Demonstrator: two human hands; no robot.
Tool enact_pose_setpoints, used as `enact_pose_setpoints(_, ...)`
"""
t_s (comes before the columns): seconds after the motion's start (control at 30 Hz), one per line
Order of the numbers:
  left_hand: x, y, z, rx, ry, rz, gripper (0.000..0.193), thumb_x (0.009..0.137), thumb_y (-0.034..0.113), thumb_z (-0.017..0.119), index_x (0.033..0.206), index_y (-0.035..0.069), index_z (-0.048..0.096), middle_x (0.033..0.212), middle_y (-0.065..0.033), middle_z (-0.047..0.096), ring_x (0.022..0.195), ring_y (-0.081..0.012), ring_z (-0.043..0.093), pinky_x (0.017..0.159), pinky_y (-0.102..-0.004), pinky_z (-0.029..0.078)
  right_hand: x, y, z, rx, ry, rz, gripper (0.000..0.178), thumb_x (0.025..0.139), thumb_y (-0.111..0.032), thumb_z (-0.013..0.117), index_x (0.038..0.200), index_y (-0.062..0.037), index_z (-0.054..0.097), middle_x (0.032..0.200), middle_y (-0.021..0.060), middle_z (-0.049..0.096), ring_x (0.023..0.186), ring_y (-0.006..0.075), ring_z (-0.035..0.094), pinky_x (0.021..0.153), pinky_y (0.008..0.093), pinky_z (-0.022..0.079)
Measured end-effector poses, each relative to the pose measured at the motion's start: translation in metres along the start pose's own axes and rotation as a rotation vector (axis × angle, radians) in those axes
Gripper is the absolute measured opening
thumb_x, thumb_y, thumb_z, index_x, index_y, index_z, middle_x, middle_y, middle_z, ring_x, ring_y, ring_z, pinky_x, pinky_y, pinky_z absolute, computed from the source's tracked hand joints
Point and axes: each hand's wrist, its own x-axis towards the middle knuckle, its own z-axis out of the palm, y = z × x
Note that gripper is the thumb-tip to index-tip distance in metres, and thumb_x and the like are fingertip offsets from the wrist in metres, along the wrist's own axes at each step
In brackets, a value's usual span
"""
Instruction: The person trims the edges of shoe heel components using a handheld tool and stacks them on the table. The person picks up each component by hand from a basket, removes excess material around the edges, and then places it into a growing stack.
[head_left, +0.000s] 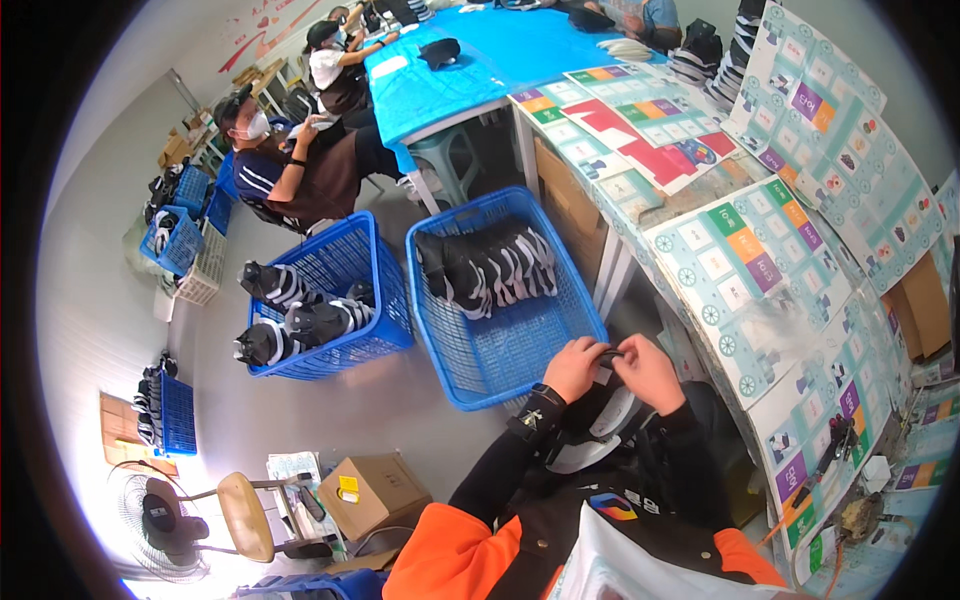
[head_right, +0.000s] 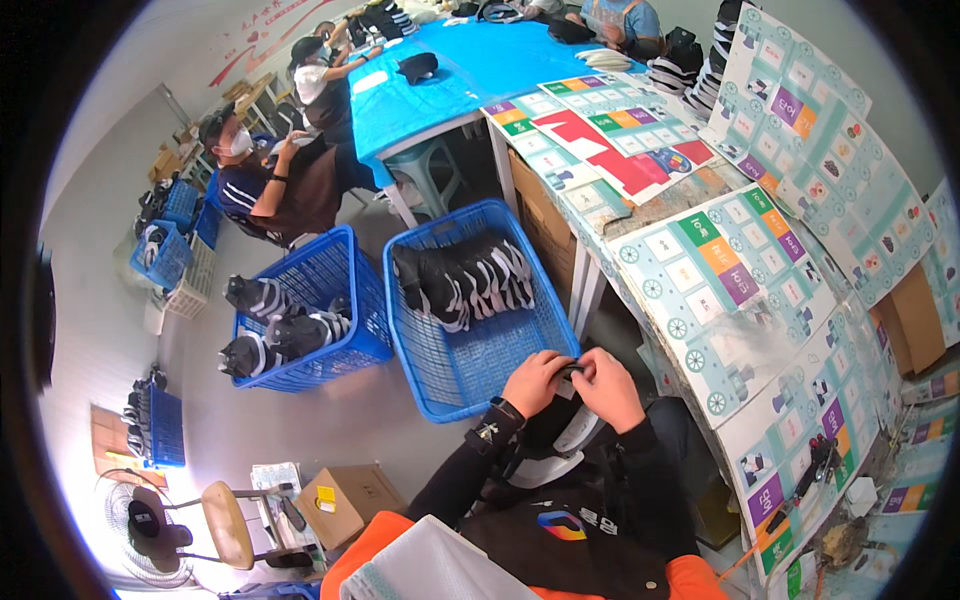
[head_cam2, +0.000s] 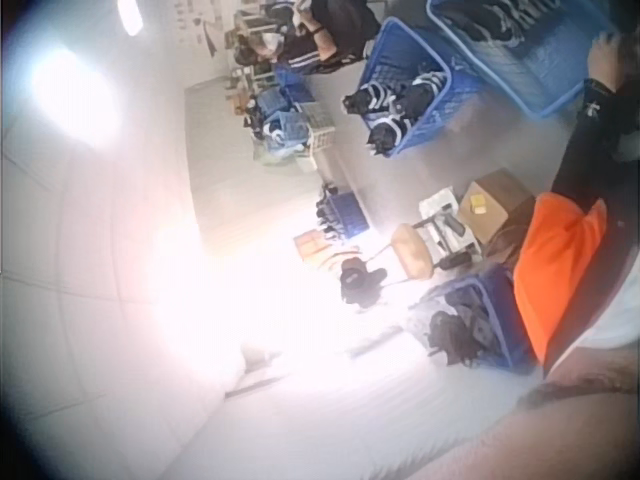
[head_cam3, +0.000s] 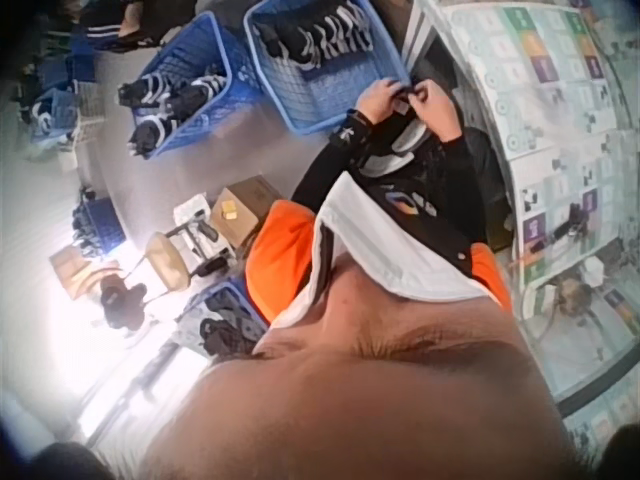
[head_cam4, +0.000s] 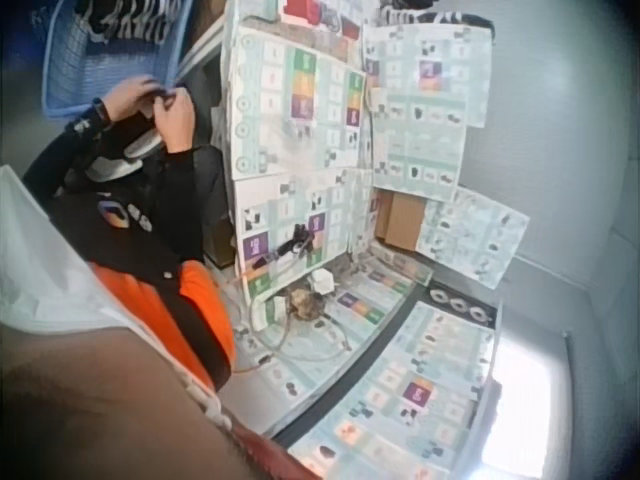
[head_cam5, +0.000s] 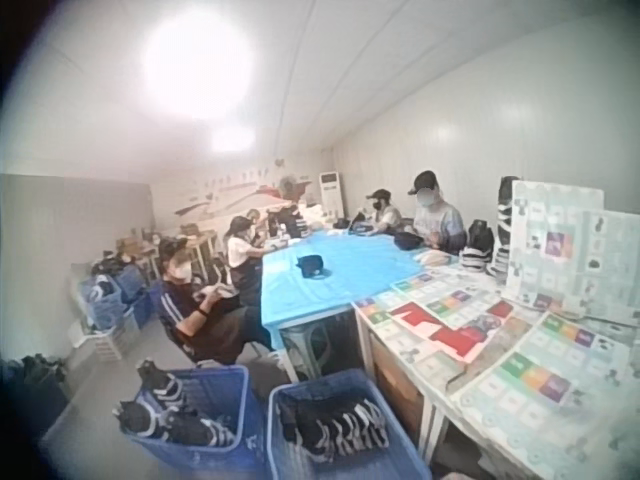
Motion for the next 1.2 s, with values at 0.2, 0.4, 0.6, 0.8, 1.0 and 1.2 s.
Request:
enact_pose_setpoints(0.2,-0.002,-0.005,-0.006,0.007,0.000,-0.066,0.023,0.094,0.035,0.075,0.103,0.015,0.081,0.102,-0.0024,0.074,0.092,-0.0292,0.069,0.082,-0.0409,0.057,-0.021,0.083,0.021,-0.131,0.179,0.093,0.027,0.084,-0.014,0.084,0.103,-0.0018,0.069,0.093,0.0130,0.059,0.085,0.0322,0.062,0.077,0.0417,0.053)
enact_pose_setpoints(0.4,0.011,0.002,0.002,-0.013,0.037,0.051,0.022,0.091,0.037,0.077,0.099,0.016,0.082,0.094,-0.0039,0.073,0.092,-0.0290,0.070,0.078,-0.0419,0.057,-0.036,0.136,0.017,0.435,0.018,0.375,0.022,0.092,-0.009,0.082,0.109,0.0038,0.076,0.093,0.0051,0.076,0.090,0.0084,0.068,0.078,0.0253,0.053)
enact_pose_setpoints(0.6,0.019,-0.011,-0.005,-0.138,-0.157,-0.085,0.023,0.091,0.036,0.078,0.090,0.013,0.083,0.094,-0.0074,0.073,0.092,-0.0322,0.070,0.080,-0.0437,0.057,-0.053,0.129,0.020,0.580,0.010,0.423,0.025,0.095,-0.008,0.080,0.116,0.0035,0.076,0.100,0.0035,0.076,0.092,0.0091,0.068,0.083,0.0253,0.054)
enact_pose_setpoints(0.8,0.015,-0.010,0.005,-0.114,-0.076,-0.111,0.026,0.091,0.036,0.078,0.090,0.011,0.083,0.093,-0.0127,0.072,0.093,-0.0352,0.070,0.079,-0.0466,0.056,-0.086,0.155,0.034,0.672,0.140,0.632,0.023,0.097,-0.010,0.078,0.115,0.0041,0.075,0.095,0.0021,0.074,0.085,0.0084,0.067,0.079,0.0240,0.053)
enact_pose_setpoints(1.0,0.032,0.005,0.003,-0.222,-0.158,-0.302,0.025,0.098,0.030,0.075,0.090,0.006,0.080,0.092,-0.0123,0.077,0.083,-0.0323,0.072,0.079,-0.0401,0.054,-0.073,0.184,0.026,0.806,0.095,0.511,0.013,0.103,-0.010,0.070,0.112,-0.0007,0.074,0.095,0.0002,0.073,0.082,0.0080,0.066,0.077,0.0224,0.052)
enact_pose_setpoints(1.2,0.015,-0.014,-0.024,-1.160,-0.312,-0.813,0.036,0.105,0.037,0.067,0.099,0.003,0.078,0.087,-0.0043,0.074,0.075,-0.0138,0.064,0.069,-0.0365,0.050,-0.048,0.101,0.005,1.398,-0.207,0.517,0.019,0.110,-0.015,0.058,0.118,-0.0017,0.068,0.108,0.0048,0.073,0.100,0.0170,0.070,0.093,0.0315,0.054)
